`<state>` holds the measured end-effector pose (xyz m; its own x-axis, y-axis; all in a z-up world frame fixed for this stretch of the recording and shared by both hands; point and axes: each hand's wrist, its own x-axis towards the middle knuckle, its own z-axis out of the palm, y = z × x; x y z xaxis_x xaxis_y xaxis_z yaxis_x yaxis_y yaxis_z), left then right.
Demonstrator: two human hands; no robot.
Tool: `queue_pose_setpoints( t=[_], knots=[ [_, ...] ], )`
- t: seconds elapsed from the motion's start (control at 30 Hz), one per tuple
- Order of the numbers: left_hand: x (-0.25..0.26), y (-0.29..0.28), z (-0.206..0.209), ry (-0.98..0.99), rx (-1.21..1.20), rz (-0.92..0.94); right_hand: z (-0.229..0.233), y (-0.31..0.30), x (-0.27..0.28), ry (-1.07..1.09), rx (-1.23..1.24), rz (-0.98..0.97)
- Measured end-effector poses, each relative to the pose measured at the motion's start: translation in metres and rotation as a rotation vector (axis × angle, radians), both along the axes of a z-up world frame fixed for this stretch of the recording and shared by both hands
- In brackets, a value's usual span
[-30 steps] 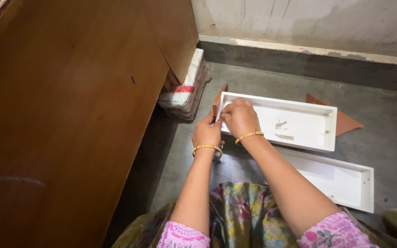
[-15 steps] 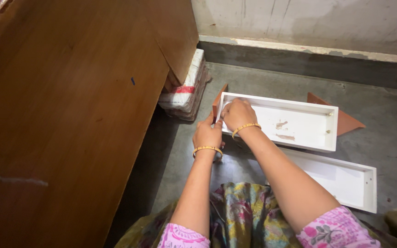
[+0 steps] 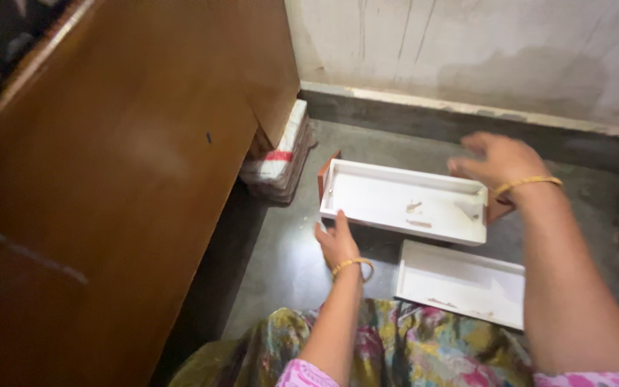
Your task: The person assembles a two-tiered white drawer unit by hand, inserting small metal fasteners into pre-drilled holes on the drawer sides and securing them into the wooden frame.
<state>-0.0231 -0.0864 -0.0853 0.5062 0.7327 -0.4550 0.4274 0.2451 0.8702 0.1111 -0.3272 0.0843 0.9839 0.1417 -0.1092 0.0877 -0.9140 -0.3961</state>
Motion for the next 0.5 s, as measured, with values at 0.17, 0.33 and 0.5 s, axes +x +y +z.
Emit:
queue_pose_setpoints(
  t=[0.17,0.33,0.5],
  knots=[
    [0.007,-0.045,0.007,-0.057,-0.598,-0.182,-0.026,-0.026,-0.019,0.584,0.119,-0.249],
    [0.023,-0.040,0.030,-0.169,-0.574,-0.257,-0.021,-0.031,-0.035,0.286,-0.200,-0.027],
    [0.044,-0.041,0.083,-0.384,-0.527,-0.372,-0.010,-0.023,-0.055,0.361,0.341,-0.363]
  ],
)
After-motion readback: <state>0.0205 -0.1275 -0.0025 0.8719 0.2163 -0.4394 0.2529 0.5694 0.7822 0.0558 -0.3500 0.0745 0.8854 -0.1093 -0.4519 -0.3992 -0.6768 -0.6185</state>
